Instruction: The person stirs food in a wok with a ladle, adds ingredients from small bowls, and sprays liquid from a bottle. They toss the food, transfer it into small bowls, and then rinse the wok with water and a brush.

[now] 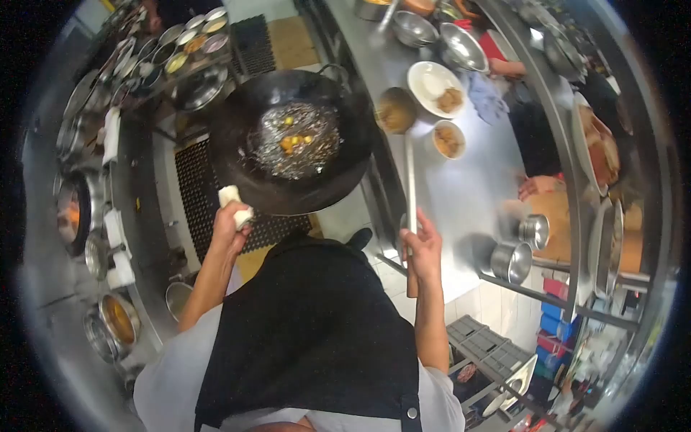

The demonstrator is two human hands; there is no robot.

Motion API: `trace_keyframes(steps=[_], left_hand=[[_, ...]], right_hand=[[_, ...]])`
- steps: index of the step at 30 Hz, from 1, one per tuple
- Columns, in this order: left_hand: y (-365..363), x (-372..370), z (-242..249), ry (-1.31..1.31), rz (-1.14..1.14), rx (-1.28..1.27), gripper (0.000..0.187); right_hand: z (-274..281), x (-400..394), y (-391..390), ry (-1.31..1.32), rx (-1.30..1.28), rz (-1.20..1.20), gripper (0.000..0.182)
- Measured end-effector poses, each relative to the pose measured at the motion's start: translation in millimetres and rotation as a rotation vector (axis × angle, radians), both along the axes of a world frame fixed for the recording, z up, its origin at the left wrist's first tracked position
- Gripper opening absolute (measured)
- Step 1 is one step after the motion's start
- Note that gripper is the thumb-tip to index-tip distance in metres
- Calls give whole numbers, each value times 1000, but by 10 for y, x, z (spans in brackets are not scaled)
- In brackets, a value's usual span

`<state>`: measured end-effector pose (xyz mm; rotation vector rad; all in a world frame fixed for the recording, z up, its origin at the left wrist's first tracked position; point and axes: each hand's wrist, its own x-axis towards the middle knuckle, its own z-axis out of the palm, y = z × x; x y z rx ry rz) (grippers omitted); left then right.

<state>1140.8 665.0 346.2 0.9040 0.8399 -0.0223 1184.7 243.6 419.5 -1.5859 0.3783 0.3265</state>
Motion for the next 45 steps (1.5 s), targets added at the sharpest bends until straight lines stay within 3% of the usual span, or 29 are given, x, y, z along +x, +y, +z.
trace_keyframes(steps=[3, 7, 9, 11, 13, 18, 19, 23, 26, 31, 35, 38, 40, 45], left_hand=[[-29, 29, 83, 11, 7, 67, 14], [-123, 47, 13, -7, 64, 149, 13], [-203, 89, -79, -29, 119, 207, 15], [-226, 153, -98, -23, 120, 255, 20], [-186, 230, -141, -17, 110, 308, 18], [127, 187, -148, 146, 74, 323, 11], [191, 115, -172, 160, 75, 341, 11], [250, -180, -294, 214, 188, 59, 12], [91, -339, -367, 199, 230, -100, 12], [-427, -82, -316, 147, 209, -182, 11], [-813, 312, -200, 133, 203, -113, 13], [-1032, 501, -153, 79, 214, -87, 14], [-1189, 568, -131, 58, 231, -100, 14], [-1451, 633, 48, 33, 244, -92, 12]], right_hand=[[-197, 272, 383, 93, 2, 255, 69], [-373, 584, 969, 118, -139, 375, 69], [-766, 634, 1125, -11, -167, 455, 70], [-816, 605, 1336, 106, -117, 520, 69], [-774, 499, 1528, 224, 28, 579, 69], [-676, 470, 1651, 595, 669, 674, 62], [-726, 483, 1636, 604, 690, 678, 62], [-691, 588, 1317, 627, 735, 680, 62], [-474, 713, 814, 501, 619, 674, 60], [138, 835, -291, 366, 555, 441, 63], [489, 984, -1095, 110, 423, 219, 67], [346, 1276, -1657, -2, 244, 143, 68], [198, 1532, -1950, -85, -45, 113, 68], [-97, 2077, -2269, -68, -226, 157, 70]])
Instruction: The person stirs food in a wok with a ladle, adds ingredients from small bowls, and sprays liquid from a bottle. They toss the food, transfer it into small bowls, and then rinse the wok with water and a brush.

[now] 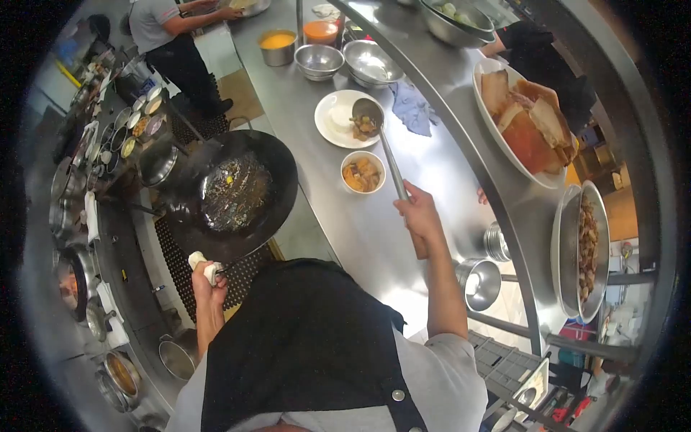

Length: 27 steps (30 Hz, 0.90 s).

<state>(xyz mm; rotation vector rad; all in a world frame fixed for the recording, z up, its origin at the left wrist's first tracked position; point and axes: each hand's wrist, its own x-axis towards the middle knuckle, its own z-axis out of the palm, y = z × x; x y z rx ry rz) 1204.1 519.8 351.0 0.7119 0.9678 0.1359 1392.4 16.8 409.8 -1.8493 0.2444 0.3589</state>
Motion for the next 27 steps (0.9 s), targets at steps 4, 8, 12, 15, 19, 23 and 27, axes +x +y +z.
trace_keyframes(steps=[4, 8, 12, 15, 19, 23, 27], left_hand=[[-61, -2, 59, 12, 13, -6, 12], [-108, -42, 77, 9, 1, 8, 12], [-90, -69, 104, -8, -20, 3, 12], [-77, -113, 110, -4, -26, 5, 12], [-90, -114, 110, 35, -16, 25, 12], [-78, -118, 73, 60, 3, 22, 12], [-45, -131, 27, -13, -6, 82, 13]], right_hand=[[-265, 207, -15, -90, -204, -23, 71], [-387, 344, -45, -155, -375, 2, 72], [-473, 387, -17, -191, -370, 0, 73], [-725, 401, -17, -313, -490, 2, 73], [-725, 377, 20, -260, -360, -81, 69], [-496, 239, 218, -109, 65, -251, 69], [-232, -98, 472, -65, 376, -231, 66]])
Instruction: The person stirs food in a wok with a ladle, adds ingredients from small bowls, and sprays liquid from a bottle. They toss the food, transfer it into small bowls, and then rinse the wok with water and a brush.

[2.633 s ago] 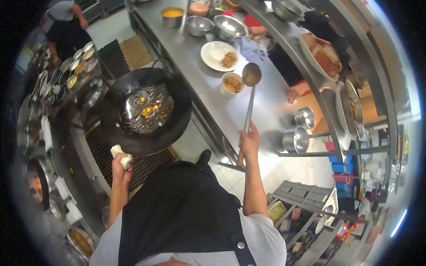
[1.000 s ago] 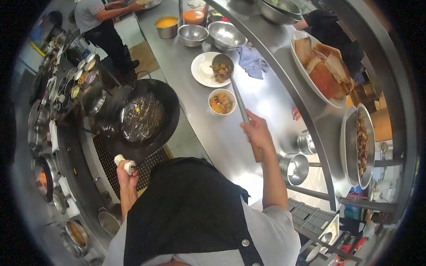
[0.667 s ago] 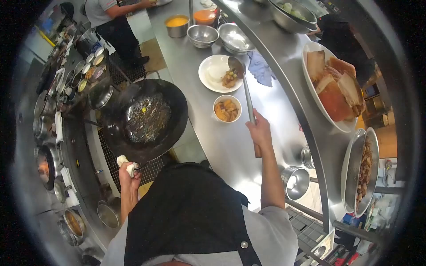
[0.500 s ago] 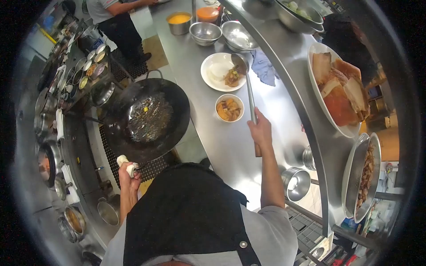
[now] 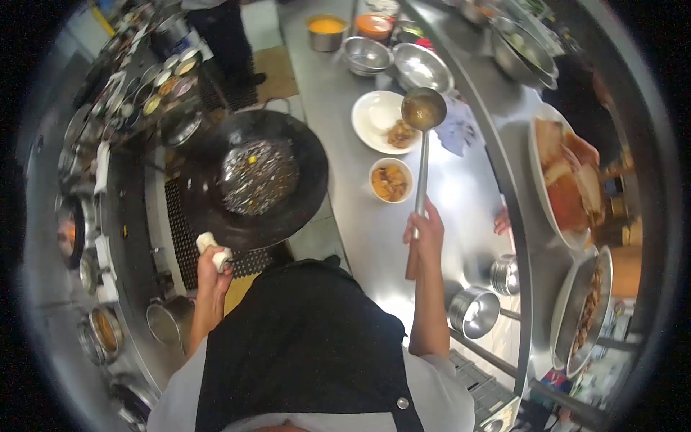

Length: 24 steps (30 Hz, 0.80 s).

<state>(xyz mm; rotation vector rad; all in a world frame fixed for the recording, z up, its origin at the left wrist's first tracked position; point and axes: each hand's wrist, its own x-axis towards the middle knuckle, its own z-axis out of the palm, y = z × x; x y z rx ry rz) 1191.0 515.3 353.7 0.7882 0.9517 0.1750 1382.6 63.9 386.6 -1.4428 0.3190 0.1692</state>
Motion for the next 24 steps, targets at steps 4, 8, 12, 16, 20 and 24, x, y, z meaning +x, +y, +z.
trace_keyframes(steps=[4, 8, 12, 16, 20, 24], left_hand=[[17, 50, -25, 8, 19, 59, 17], [2, 62, 72, -17, 28, 122, 16], [-1, 48, 202, -18, 15, 177, 17], [143, -18, 146, -24, 13, 180, 17], [381, -125, 122, -15, 32, 175, 18], [634, -199, 206, -69, 4, 227, 16]], right_hand=[[170, -222, 395, 105, 120, 320, 67], [-16, 197, 1071, 39, -198, 630, 67], [-530, 158, 1795, -318, -438, 694, 66], [-396, -264, 2031, 3, -195, 1031, 67], [-424, -61, 2075, -222, -283, 849, 70], [-409, 36, 2423, -322, -453, 803, 69]])
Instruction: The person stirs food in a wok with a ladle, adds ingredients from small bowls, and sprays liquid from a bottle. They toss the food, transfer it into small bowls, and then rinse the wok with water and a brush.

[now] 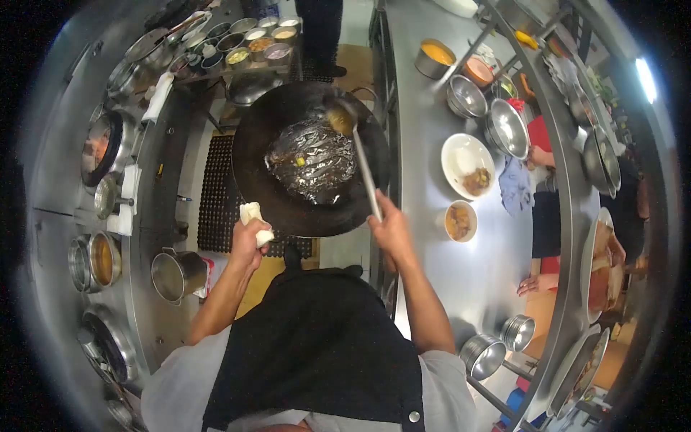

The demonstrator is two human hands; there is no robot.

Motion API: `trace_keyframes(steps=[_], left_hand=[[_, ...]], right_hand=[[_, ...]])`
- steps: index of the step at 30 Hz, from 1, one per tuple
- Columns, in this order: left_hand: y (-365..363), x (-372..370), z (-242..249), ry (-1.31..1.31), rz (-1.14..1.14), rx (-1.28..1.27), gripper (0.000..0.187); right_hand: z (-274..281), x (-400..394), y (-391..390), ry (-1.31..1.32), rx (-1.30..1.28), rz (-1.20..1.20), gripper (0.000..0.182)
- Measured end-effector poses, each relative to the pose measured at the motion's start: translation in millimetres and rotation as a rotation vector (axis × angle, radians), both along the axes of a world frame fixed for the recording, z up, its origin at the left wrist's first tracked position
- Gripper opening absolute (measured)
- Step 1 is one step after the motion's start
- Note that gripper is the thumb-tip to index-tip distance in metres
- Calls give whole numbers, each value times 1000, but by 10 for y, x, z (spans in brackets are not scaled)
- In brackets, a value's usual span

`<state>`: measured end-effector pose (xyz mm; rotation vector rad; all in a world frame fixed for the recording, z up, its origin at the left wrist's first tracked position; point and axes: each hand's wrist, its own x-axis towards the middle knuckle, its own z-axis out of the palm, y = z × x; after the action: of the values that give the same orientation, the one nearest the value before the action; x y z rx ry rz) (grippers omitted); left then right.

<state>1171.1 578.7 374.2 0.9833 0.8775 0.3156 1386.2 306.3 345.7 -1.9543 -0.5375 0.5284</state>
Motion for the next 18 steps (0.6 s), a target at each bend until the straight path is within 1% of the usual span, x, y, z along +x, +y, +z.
trace_keyframes(steps=[1, 2, 3, 5, 7, 8, 9, 11, 12, 13, 14, 15, 17, 18], left_hand=[[78, 13, -2, -2, 12, -3, 16], [160, 23, -4, 9, 17, 14, 17], [251, 11, -3, 23, 18, 32, 17], [462, -50, 13, 38, 8, 5, 18], [641, -139, -14, 39, 21, -20, 18], [727, -183, -12, 42, 21, -21, 18], [812, -219, -5, 39, 17, -18, 18], [946, -252, 29, 30, 14, -15, 18], [1003, -244, 60, 22, 11, -2, 18], [1063, -240, 75, 12, 10, 10, 18], [1121, -250, 59, 8, 12, 6, 18], [1189, -265, 26, 12, 19, -6, 18], [1321, -292, -24, 10, 15, -17, 17], [1366, -340, -44, 8, 10, -20, 18]], right_hand=[[-6, -154, 151, -78, 61, 53, 70], [64, -312, 164, 30, -75, 124, 69], [-137, -473, 197, 209, 23, 152, 69], [309, -612, 353, 401, -22, 183, 69], [332, -565, 525, 261, 22, 86, 69], [348, -442, 626, 149, -54, 72, 67], [355, -390, 744, 184, -80, -28, 65], [168, -424, 913, -96, -166, -56, 68], [5, -498, 946, -102, -178, 4, 69], [-6, -642, 984, -108, -193, 65, 69], [13, -816, 979, -20, -203, 104, 67], [326, -954, 1058, 11, -139, 152, 65], [291, -866, 1066, -96, -98, 219, 64], [179, -778, 1084, -140, -147, 147, 64]])
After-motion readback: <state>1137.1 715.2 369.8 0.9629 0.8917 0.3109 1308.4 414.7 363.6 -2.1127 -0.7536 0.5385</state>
